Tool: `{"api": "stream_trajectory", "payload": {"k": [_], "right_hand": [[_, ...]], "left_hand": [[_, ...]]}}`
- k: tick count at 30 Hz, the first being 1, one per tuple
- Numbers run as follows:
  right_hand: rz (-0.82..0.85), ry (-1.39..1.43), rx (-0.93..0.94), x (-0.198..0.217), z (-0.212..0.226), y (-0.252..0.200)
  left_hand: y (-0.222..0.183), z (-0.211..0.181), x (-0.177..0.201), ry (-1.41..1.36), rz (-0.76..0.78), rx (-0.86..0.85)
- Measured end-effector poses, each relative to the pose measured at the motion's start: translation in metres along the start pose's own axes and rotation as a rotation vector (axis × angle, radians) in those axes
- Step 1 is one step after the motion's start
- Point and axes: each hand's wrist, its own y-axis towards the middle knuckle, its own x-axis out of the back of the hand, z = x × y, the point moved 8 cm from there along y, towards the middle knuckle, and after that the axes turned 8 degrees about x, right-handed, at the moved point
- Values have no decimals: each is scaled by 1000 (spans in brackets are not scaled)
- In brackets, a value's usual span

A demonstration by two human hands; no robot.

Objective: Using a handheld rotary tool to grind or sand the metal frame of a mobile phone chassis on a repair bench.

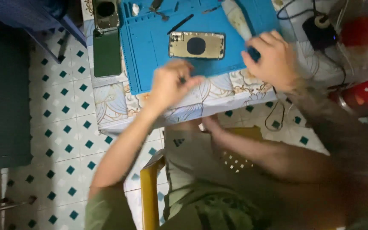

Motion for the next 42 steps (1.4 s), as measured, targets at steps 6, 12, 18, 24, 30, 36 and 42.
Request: {"api": "stream_trajectory", "payload": {"k": [6,12,18,24,30,36,42], "right_hand": [[-118,221,-203,-44,-82,49],[334,293,-409,-122,-121,77],[258,924,-568,-138,-163,34],[-38,1384,-663,-112,-159,15],[-73,1532,-858,-93,-129,-43],[-14,1461,-933,-67,-102,-49],[138,1106,-799,-61,-97,-49]], "left_hand": [[57,85,-12,370,143,-193],[78,121,-41,319,130,-105],[69,109,-32,393,23,-127],[55,79,-38,518,-121,-191],[34,71,-36,170,-277,124],[52,61,-29,-145,-138,-27],[42,83,-37,-227,29,70]]}}
